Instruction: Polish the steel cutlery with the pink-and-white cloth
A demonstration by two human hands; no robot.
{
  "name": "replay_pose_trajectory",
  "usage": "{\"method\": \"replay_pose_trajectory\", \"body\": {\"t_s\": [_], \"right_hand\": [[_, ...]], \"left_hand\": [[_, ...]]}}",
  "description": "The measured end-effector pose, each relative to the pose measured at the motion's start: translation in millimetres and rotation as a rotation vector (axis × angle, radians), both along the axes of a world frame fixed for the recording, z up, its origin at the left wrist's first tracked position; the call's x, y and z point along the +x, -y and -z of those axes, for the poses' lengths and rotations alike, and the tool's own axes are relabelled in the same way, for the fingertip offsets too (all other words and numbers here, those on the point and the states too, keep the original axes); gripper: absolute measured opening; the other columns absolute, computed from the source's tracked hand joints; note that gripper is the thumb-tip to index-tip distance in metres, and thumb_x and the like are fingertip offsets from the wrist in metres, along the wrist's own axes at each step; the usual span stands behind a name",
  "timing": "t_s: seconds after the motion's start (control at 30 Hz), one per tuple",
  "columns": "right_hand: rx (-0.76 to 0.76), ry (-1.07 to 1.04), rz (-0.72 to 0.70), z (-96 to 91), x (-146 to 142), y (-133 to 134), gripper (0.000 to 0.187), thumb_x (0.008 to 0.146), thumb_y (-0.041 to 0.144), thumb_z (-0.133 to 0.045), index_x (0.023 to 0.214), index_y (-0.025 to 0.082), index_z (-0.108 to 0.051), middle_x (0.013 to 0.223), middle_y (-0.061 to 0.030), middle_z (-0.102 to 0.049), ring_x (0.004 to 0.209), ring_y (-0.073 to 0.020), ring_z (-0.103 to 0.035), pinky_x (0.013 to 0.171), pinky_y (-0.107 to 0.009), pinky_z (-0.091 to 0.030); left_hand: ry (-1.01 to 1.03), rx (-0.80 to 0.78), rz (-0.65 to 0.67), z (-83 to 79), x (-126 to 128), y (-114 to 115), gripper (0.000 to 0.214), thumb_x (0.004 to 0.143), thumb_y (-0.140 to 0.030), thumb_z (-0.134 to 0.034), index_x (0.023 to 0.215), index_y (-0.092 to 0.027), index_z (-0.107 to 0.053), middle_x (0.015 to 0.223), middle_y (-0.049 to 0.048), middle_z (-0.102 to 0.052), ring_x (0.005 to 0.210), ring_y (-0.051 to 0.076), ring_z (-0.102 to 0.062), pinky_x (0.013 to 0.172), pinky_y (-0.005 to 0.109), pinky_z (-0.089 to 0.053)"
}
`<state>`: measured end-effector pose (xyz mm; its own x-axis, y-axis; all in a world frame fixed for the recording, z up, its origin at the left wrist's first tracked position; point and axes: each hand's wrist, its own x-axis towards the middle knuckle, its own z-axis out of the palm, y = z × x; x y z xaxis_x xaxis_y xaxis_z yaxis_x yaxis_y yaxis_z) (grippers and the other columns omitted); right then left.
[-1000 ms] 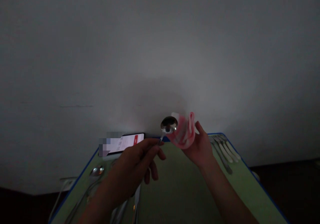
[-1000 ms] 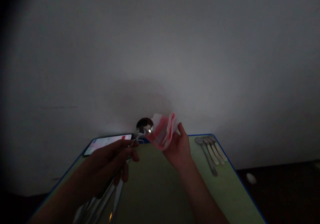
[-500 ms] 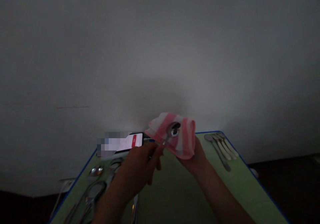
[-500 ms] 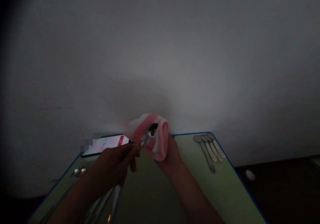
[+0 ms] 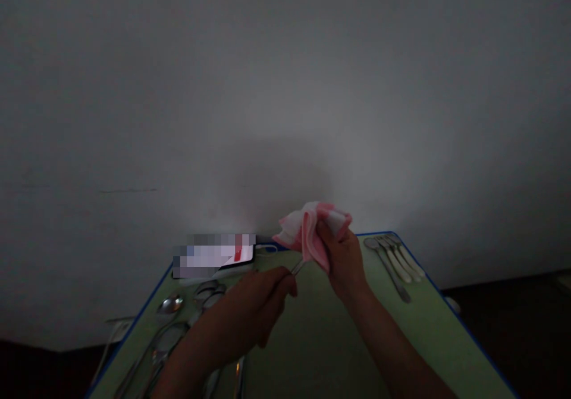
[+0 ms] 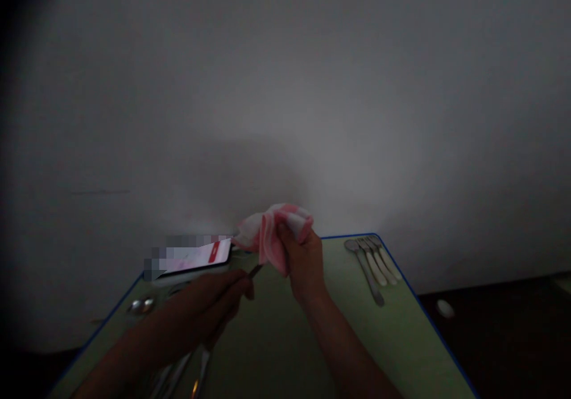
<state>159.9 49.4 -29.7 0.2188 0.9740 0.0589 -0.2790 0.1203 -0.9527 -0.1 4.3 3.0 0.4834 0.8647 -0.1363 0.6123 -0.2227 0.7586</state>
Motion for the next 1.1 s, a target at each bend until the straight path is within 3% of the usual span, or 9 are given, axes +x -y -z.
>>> {"method": "replay_pose_trajectory", "body": {"t_s": [0.13, 0.4, 0.57, 0.9, 1.1], "right_hand": [[-0.02, -0.051, 0.016, -4.5, -3, 3, 0.031, 0.068, 0.043, -0.064, 0.085, 0.017, -0.062, 0.076, -0.0015, -0.065, 0.066, -0.0137, -0.058, 0.06, -0.024, -0.044], [0.011, -0.464, -0.122, -0.6, -4, -2, 0.027, 0.07, 0.033, -0.061, 0.092, 0.017, -0.061, 0.083, -0.0022, -0.065, 0.072, -0.0144, -0.059, 0.067, -0.025, -0.046], [0.01, -0.349, -0.209, -0.1, 0, -1, 0.033, 0.067, 0.03, -0.065, 0.097, 0.016, -0.06, 0.08, -0.0019, -0.065, 0.068, -0.0135, -0.058, 0.064, -0.024, -0.045], [-0.085, -0.344, -0.068, 6.1, 0, -7, 0.034, 0.061, 0.037, -0.072, 0.084, 0.014, -0.065, 0.079, -0.0044, -0.068, 0.064, -0.0137, -0.061, 0.063, -0.026, -0.047], [-0.085, -0.349, -0.026, 9.0, -3, -7, 0.037, 0.066, 0.04, -0.068, 0.091, 0.014, -0.063, 0.087, -0.0077, -0.069, 0.076, -0.0196, -0.064, 0.068, -0.032, -0.051]], "left_hand": [[0.009, 0.03, -0.007, 4.9, 1, 2, 0.028, 0.09, -0.036, -0.032, 0.081, -0.02, -0.054, 0.05, -0.0064, -0.047, 0.036, 0.008, -0.046, 0.038, 0.017, -0.032], [0.073, -0.054, -0.067, -1.2, 6, -2, 0.03, 0.089, -0.04, -0.032, 0.078, -0.019, -0.052, 0.046, -0.0077, -0.045, 0.031, 0.007, -0.043, 0.035, 0.017, -0.03], [0.107, -0.048, -0.141, -8.0, 7, -6, 0.03, 0.089, -0.04, -0.032, 0.075, -0.02, -0.049, 0.042, -0.0089, -0.042, 0.029, 0.009, -0.041, 0.034, 0.018, -0.029], [-0.056, 0.222, -0.12, 10.2, 12, -1, 0.027, 0.091, -0.034, -0.032, 0.079, -0.022, -0.052, 0.054, -0.0033, -0.053, 0.042, 0.013, -0.049, 0.046, 0.023, -0.03], [-0.133, 0.21, -0.118, 15.3, 19, 2, 0.029, 0.092, -0.036, -0.031, 0.078, -0.021, -0.052, 0.051, -0.0031, -0.051, 0.035, 0.011, -0.043, 0.044, 0.023, -0.024]]}}
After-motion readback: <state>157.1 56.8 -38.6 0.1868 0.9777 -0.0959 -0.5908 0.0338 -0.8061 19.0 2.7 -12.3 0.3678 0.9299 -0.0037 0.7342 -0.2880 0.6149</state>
